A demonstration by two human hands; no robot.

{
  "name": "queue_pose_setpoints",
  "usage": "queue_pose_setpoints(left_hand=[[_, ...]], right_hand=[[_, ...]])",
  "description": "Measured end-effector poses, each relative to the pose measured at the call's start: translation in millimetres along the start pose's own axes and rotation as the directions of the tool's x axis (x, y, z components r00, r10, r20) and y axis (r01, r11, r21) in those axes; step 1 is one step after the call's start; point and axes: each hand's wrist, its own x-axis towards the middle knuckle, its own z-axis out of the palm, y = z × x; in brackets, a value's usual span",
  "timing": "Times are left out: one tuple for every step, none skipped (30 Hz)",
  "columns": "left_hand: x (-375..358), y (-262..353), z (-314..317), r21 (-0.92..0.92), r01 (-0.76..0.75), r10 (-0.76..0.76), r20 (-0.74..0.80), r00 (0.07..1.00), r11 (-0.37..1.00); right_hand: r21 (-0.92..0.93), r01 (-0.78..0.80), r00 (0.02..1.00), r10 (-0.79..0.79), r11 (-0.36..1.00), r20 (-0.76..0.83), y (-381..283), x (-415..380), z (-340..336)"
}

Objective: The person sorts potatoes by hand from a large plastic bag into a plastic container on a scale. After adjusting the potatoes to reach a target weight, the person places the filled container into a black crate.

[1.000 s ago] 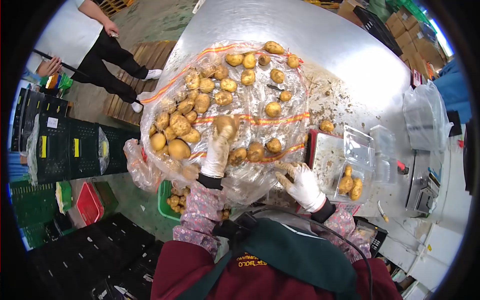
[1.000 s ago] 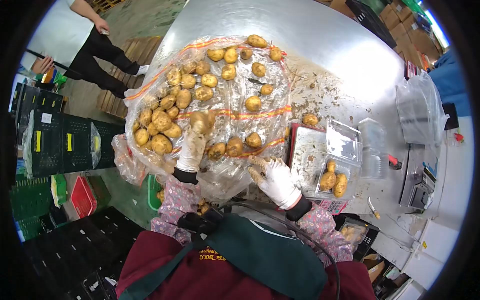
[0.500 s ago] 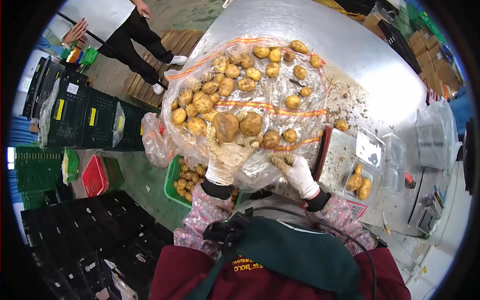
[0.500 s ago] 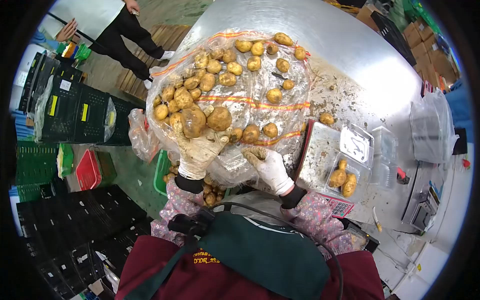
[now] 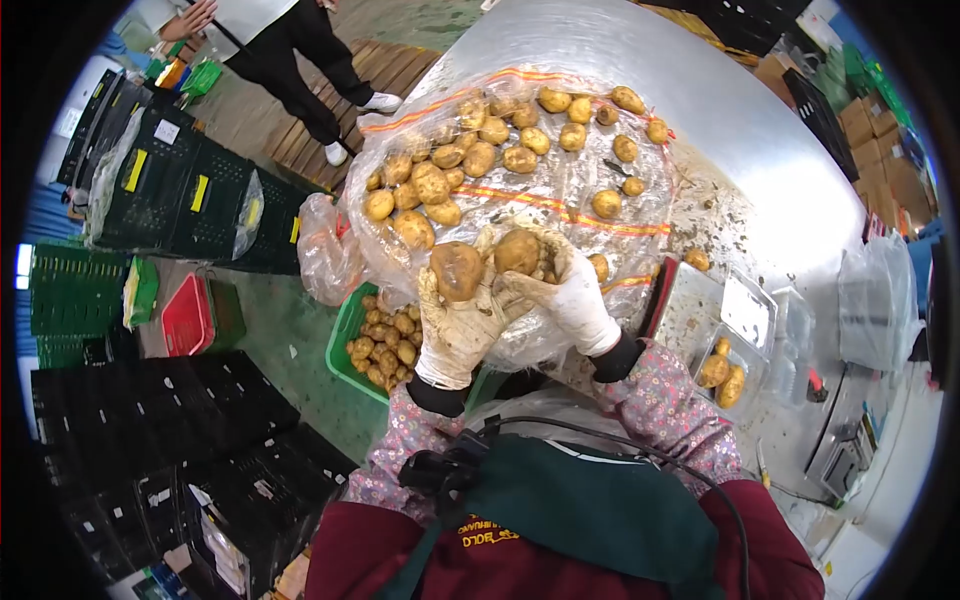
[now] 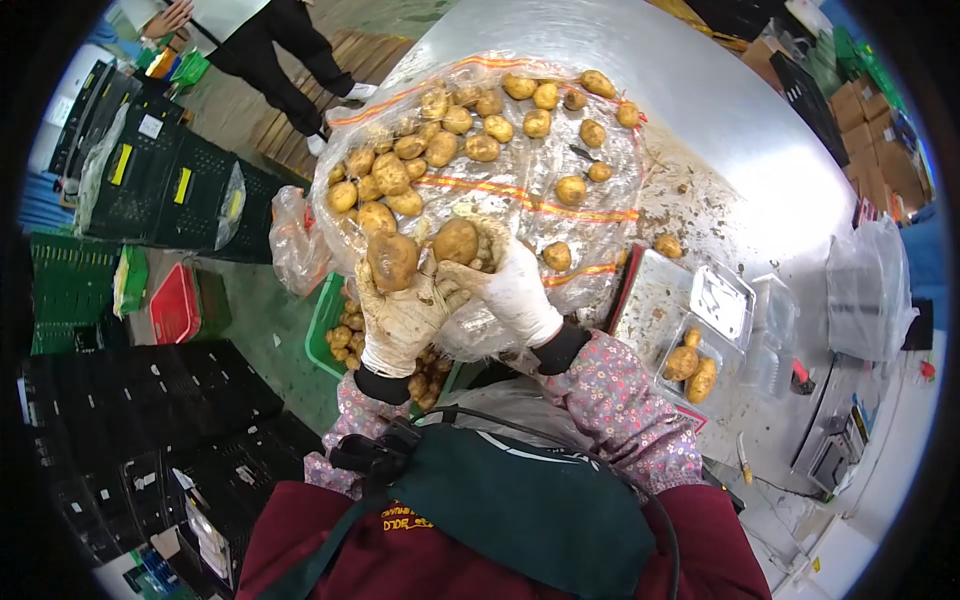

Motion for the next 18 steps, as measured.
queue_pose_setpoints(left_hand=[[-3,2,-1,-0.109,0.007,-0.001,0.057,0.998,0.994],[-6,3,-2,-0.218,0.02,0.005,0.113,0.994,0.976],[-10,5,-2,-0.208,-0.021,0.026,0.022,0.999,0.978],[-14,6,-3,-0.214,-0.029,0.032,0.013,0.999,0.976],[-17,8,-3,-0.154,-0.054,0.066,0.077,0.995,0.987],[-20,11,-2,-0.094,-0.083,0.096,0.145,0.985,0.992],[-26,16,1,-0.062,-0.088,0.094,0.112,0.989,0.994],[-34,20,-3,-0.067,-0.09,0.097,0.113,0.989,0.994],[-44,24,-8,0.025,-0.109,0.107,0.061,0.992,0.994],[-55,29,-14,0.116,-0.128,0.127,0.013,0.992,0.985],[-66,35,-24,0.089,-0.147,0.148,-0.007,0.989,0.985],[-78,41,-32,0.085,-0.192,0.199,-0.081,0.977,0.978],[-91,50,-41,0.138,-0.219,0.235,-0.109,0.966,0.966],[-104,61,-52,0.198,-0.238,0.267,-0.139,0.954,0.951],[-119,70,-60,0.264,-0.254,0.312,-0.212,0.926,0.931],[-132,80,-69,0.33,-0.262,0.358,-0.274,0.893,0.907],[-144,92,-92,0.341,-0.265,0.376,-0.319,0.87,0.902],[-152,101,-109,0.489,-0.204,0.426,-0.401,0.811,0.848]], right_hand=[[0.126,-0.002,1.0,-0.002,0.992,0.026,3,0,1],[0.249,-0.01,0.999,-0.003,0.968,0.05,6,-1,2],[0.274,0.013,0.999,-0.023,0.962,0.033,11,-2,7],[0.274,0.001,0.999,-0.013,0.962,0.04,14,-1,7],[0.466,-0.138,0.986,0.076,0.874,0.151,16,1,8],[0.618,-0.281,0.952,0.134,0.734,0.274,17,3,8],[0.619,-0.24,0.961,0.092,0.748,0.262,26,3,10],[0.615,-0.243,0.96,0.094,0.75,0.264,44,-1,10],[0.729,-0.258,0.956,0.056,0.634,0.289,66,-7,9],[0.819,-0.276,0.95,0.012,0.503,0.313,66,-7,11],[0.784,-0.351,0.93,0.096,0.512,0.354,64,-4,8],[0.773,-0.359,0.927,0.102,0.524,0.361,48,-3,8],[0.803,-0.414,0.905,0.095,0.428,0.416,33,-5,11],[0.825,-0.464,0.882,0.08,0.322,0.464,28,-7,13],[0.817,-0.507,0.86,0.227,0.273,0.458,32,-8,9],[0.819,-0.505,0.861,0.228,0.272,0.456,43,-7,8],[0.74,-0.476,0.88,0.255,0.476,0.402,60,-6,7],[0.617,-0.434,0.899,0.27,0.657,0.345,80,-5,6]])
